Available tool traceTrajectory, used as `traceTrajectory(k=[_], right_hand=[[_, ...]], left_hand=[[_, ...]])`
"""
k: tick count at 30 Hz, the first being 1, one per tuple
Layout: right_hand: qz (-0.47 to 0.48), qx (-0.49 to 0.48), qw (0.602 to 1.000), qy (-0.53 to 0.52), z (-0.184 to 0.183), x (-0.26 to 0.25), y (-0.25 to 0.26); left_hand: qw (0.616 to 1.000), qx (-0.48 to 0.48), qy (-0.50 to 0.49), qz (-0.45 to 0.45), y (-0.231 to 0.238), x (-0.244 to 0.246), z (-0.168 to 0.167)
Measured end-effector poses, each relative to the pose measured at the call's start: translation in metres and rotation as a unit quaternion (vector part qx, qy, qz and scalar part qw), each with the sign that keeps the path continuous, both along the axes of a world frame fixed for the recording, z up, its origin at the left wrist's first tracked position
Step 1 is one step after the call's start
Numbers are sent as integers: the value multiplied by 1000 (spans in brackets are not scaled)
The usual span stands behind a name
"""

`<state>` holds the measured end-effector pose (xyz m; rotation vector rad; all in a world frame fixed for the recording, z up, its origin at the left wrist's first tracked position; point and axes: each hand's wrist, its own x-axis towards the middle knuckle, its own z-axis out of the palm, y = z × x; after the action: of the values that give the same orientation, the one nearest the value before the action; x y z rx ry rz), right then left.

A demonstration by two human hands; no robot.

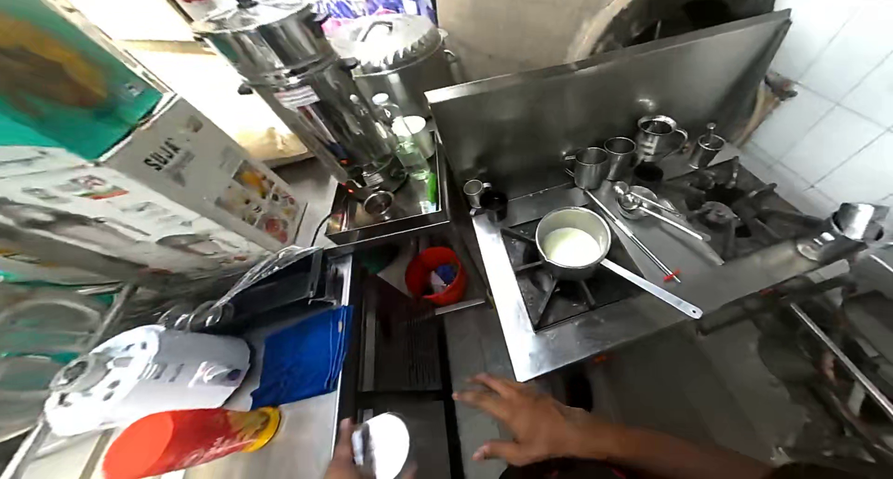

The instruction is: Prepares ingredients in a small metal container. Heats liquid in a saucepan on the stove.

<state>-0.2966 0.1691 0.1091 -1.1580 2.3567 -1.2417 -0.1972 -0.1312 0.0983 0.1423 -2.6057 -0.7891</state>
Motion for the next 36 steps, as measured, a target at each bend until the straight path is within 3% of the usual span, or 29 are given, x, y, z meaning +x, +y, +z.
traceTrajectory(k=[2,5,12,16,21,22,24,26,28,31,34,36], right_hand=[[1,37,999,-10,26,-1,-8],[-38,112,992,39,53,-10,2],[-38,209,972,96,116,-15,54],[-98,121,981,115,105,-5,62],[-71,-12,981,179,125,-31,94],[-76,-58,982,161,137,-42,103],[-98,-160,982,26,149,-63,121],[-152,-225,950,-151,134,-65,127],[-231,-195,913,-273,104,-40,114],[-187,-261,823,-469,46,-1,78],[-173,-418,686,-570,29,27,50],[-189,-433,673,-569,29,35,46]], left_hand=[[983,159,32,-87,71,-14,5],[947,277,94,-134,138,-36,6],[881,366,189,-232,179,-61,37],[884,395,94,-232,198,-55,41],[878,379,17,-291,194,-55,36],[877,381,29,-292,194,-53,35],[873,385,60,-295,190,-51,38],[863,394,98,-300,187,-53,49],[847,416,132,-304,188,-55,58],[830,444,153,-300,193,-61,62],[875,383,126,-266,191,-56,60],[892,368,79,-251,186,-50,63]])
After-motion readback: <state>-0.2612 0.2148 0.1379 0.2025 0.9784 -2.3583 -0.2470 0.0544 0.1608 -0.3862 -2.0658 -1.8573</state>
